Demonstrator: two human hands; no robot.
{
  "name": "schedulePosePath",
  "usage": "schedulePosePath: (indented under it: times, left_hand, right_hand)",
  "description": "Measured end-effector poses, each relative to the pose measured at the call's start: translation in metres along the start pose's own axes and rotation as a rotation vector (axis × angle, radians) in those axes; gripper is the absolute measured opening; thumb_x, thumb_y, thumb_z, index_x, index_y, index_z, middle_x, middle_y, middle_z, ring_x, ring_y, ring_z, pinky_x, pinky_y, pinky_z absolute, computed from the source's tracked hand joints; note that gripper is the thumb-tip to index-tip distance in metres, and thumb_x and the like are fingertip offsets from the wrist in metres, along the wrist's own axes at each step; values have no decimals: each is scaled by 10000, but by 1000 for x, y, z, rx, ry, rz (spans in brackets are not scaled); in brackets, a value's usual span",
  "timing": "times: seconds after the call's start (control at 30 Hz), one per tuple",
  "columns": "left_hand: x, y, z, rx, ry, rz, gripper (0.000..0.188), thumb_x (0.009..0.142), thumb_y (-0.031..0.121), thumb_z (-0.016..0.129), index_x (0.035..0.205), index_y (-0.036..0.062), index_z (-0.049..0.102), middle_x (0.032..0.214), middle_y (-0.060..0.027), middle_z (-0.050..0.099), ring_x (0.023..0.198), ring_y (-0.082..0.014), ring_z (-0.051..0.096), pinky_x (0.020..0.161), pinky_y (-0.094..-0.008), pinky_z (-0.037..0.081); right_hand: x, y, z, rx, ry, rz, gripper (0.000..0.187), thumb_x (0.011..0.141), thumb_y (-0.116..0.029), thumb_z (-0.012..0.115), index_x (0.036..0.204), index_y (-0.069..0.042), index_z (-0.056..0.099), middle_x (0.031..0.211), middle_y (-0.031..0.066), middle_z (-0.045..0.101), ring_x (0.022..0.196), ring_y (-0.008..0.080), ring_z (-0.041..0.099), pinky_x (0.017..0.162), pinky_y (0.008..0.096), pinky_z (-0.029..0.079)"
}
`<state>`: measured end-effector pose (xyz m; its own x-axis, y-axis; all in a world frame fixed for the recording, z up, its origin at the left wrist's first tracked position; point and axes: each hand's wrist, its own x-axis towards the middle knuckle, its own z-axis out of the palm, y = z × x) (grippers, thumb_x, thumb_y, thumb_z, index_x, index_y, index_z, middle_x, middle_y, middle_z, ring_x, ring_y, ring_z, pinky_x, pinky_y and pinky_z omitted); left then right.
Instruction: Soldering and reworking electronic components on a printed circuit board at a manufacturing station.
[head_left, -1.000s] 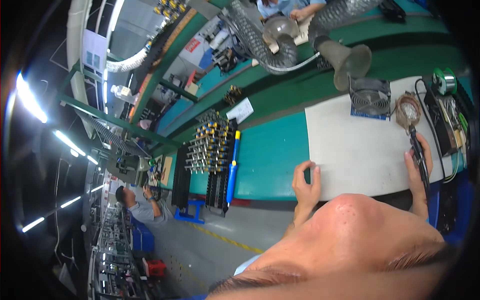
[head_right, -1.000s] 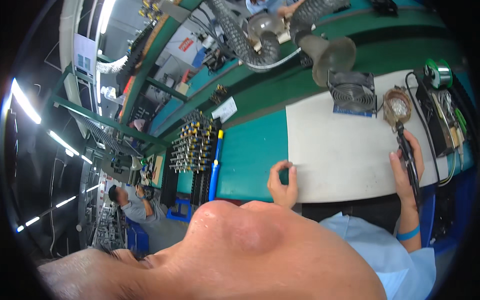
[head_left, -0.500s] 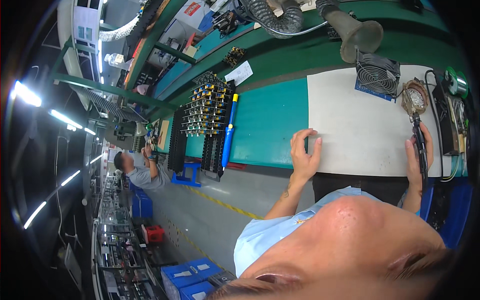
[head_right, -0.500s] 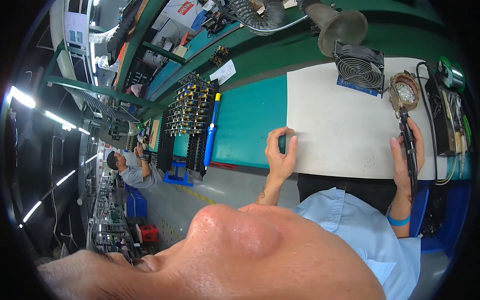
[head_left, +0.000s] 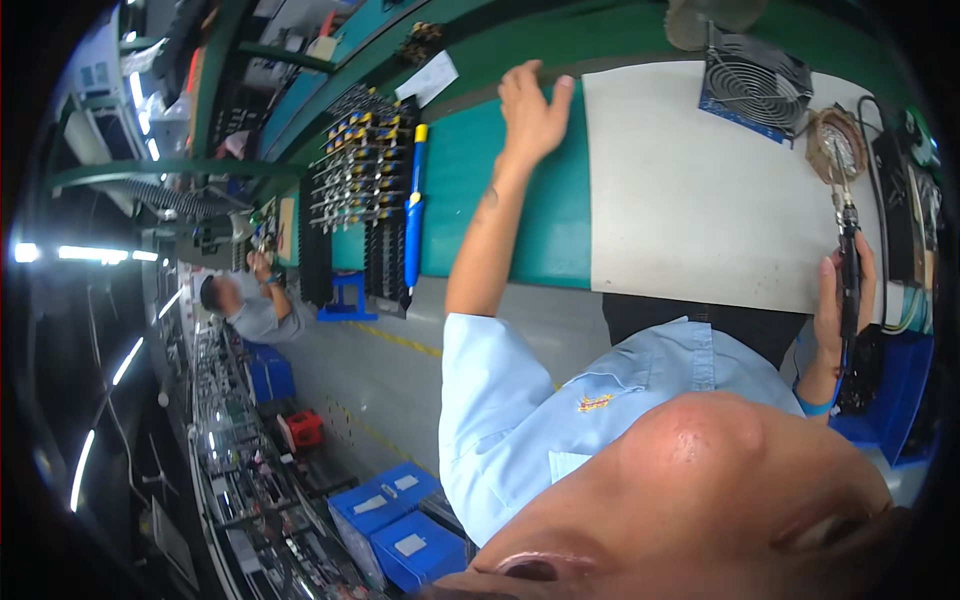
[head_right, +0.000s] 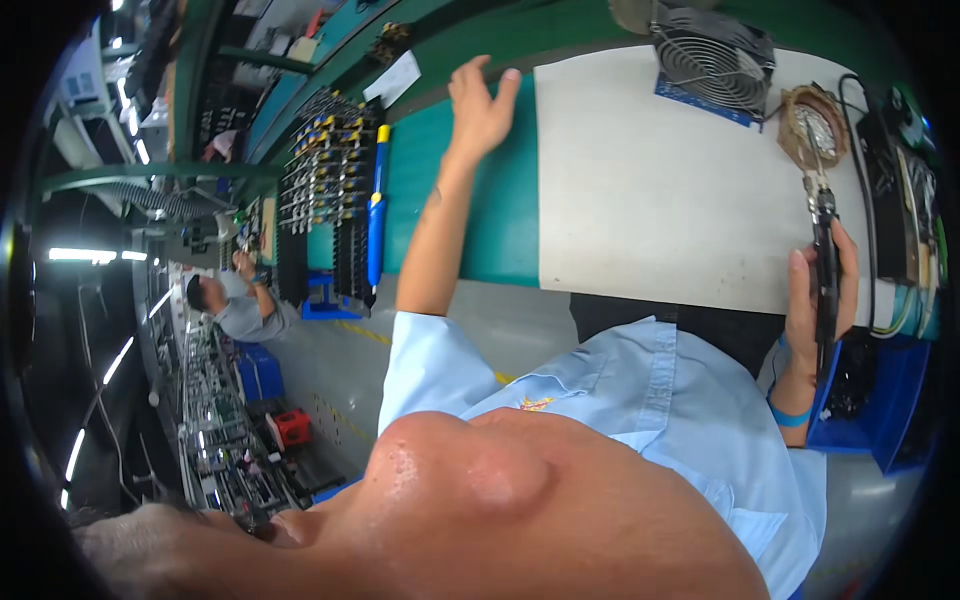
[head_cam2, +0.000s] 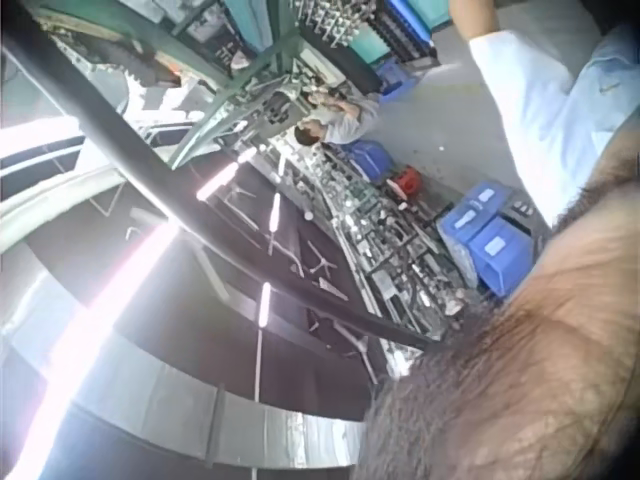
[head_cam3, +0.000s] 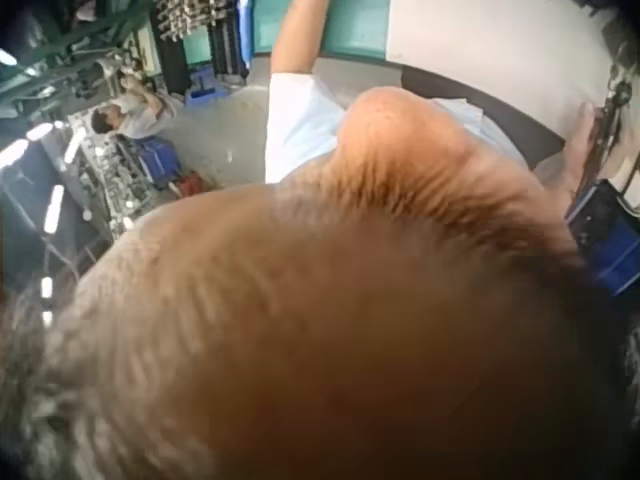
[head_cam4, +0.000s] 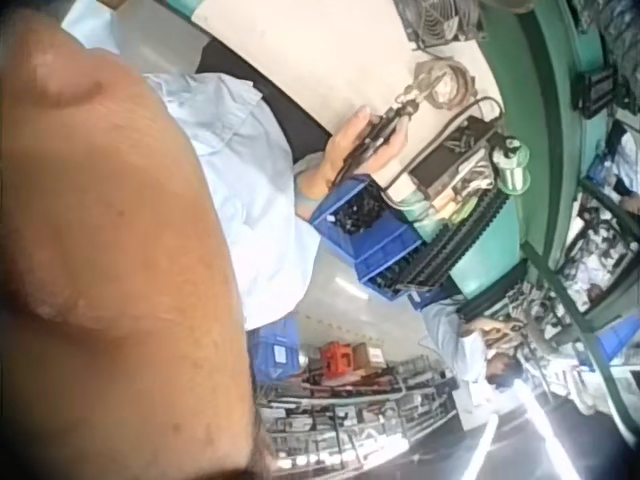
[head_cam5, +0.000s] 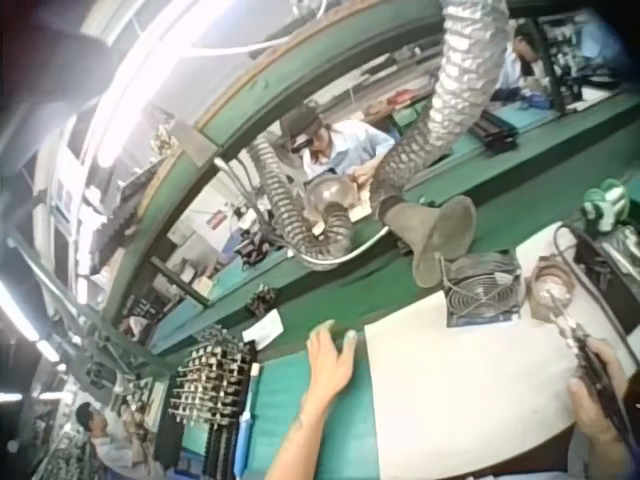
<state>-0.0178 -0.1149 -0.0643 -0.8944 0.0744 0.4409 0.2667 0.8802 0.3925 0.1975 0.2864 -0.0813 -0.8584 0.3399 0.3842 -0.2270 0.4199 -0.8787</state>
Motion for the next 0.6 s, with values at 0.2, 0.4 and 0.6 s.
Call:
schedulePosePath:
  times: [0.2, 0.4, 0.6]
  left_hand:
    - [70, -64, 27, 225, 128, -63, 570, 921, 448, 536, 1224, -35, 535, 1216, -244, 540, 1127, -424, 494, 937, -511, 433]
    - [80, -79, 49, 268, 241, -28, 526, 937, 430, 524, 1223, -12, 524, 1281, -227, 492, 1188, -401, 421, 1063, -514, 260]
    - [79, -76, 43, 292, 255, -83, 541, 905, 421, 563, 1220, -18, 529, 1182, -222, 577, 1072, -423, 528, 953, -525, 392]
  right_hand:
    - [9, -10, 7, -31, 16, -104, 500, 805, 11, 651, 1292, 4, 537, 1059, 127, 593, 769, 163, 545, 717, 256, 461]
    - [15, -17, 5, -90, 20, -160, 516, 764, 29, 659, 1266, 7, 544, 1086, 137, 587, 752, 169, 538, 702, 264, 461]
    - [14, -16, 3, -54, -59, -132, 521, 749, 37, 658, 1257, 11, 547, 1113, 146, 589, 749, 174, 539, 697, 272, 466]
